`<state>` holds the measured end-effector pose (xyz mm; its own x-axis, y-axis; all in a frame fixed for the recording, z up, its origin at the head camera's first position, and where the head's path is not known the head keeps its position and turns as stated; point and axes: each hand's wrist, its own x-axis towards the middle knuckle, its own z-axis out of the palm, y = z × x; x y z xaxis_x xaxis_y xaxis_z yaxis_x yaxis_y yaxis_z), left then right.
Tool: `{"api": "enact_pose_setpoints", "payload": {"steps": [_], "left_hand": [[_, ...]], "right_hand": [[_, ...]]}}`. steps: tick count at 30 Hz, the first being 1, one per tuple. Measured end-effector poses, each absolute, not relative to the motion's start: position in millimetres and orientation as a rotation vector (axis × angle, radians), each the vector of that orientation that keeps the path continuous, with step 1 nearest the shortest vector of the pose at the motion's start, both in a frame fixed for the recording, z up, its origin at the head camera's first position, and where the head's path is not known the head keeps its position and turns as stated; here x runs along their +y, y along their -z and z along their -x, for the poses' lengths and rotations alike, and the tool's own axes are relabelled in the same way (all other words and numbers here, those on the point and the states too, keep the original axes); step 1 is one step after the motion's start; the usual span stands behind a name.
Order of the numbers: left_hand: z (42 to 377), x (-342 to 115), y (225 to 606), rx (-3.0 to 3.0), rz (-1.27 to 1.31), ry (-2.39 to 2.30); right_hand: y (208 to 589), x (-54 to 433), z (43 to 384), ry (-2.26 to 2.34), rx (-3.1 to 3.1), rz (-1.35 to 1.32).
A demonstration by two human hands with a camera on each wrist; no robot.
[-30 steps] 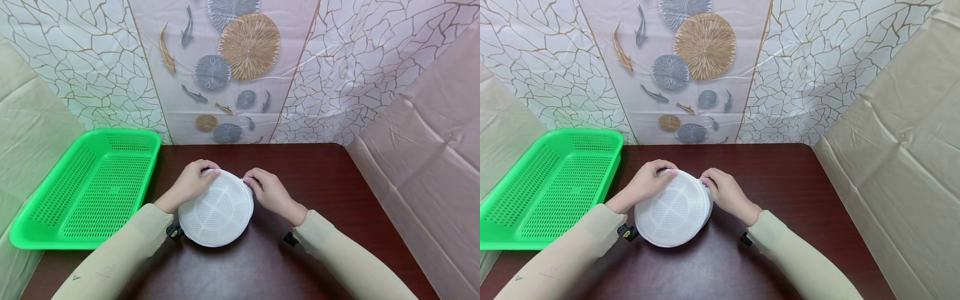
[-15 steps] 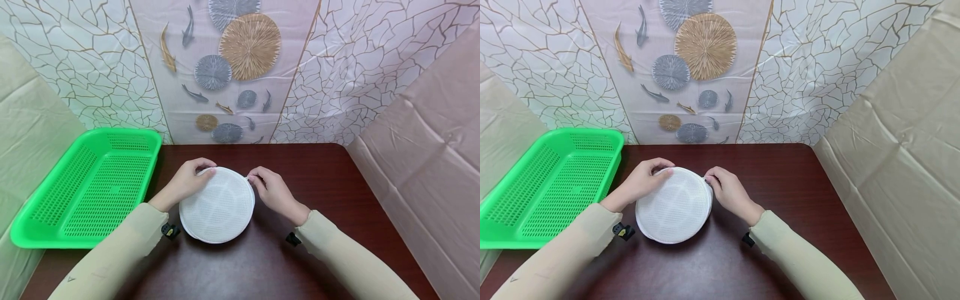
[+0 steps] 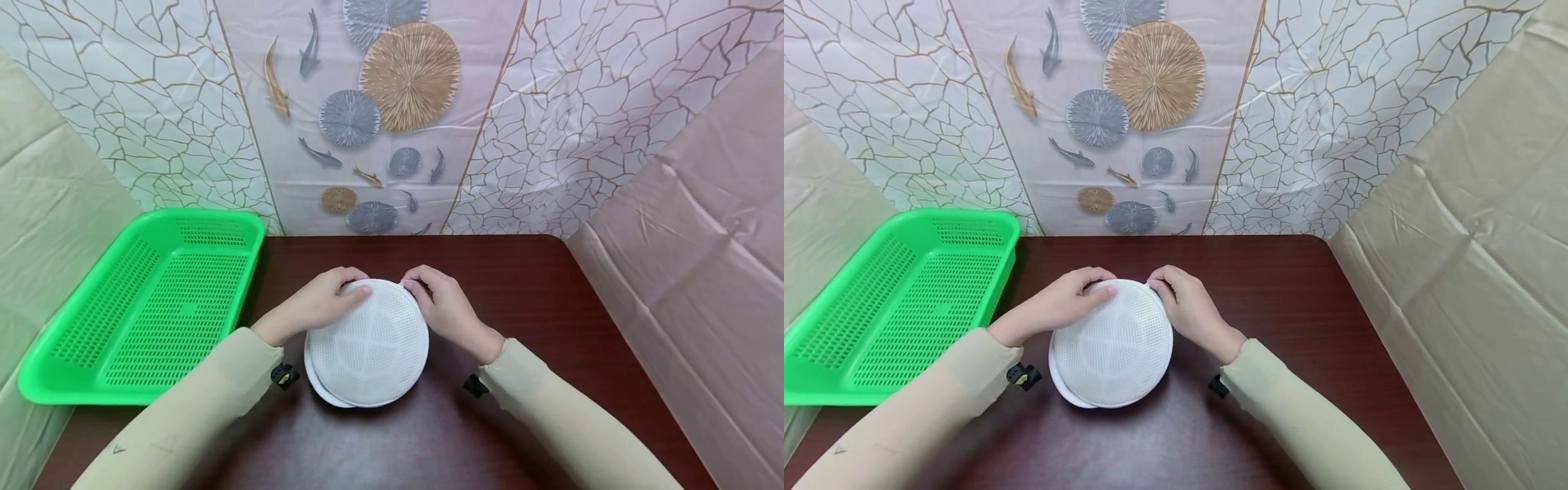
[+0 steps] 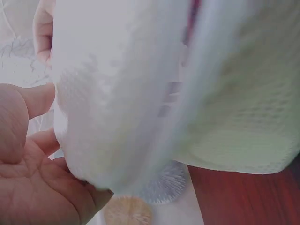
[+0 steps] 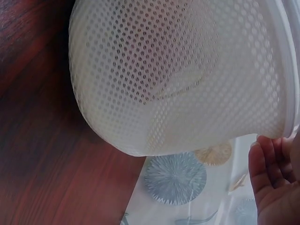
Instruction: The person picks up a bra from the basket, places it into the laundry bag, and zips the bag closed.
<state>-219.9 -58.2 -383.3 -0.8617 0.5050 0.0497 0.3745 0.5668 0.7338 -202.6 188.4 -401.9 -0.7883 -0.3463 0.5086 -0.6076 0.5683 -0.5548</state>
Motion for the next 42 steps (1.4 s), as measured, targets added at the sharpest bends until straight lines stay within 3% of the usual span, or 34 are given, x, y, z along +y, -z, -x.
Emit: {"api": "enact_pose_setpoints", "payload": {"steps": [42], "left_hand": [[223.5,-68.6,400.8,2.722,-0.544,-1.334]], "right_hand": [[412.4,184.5,199.4,-1.019,-2.474,-0.844]]}}
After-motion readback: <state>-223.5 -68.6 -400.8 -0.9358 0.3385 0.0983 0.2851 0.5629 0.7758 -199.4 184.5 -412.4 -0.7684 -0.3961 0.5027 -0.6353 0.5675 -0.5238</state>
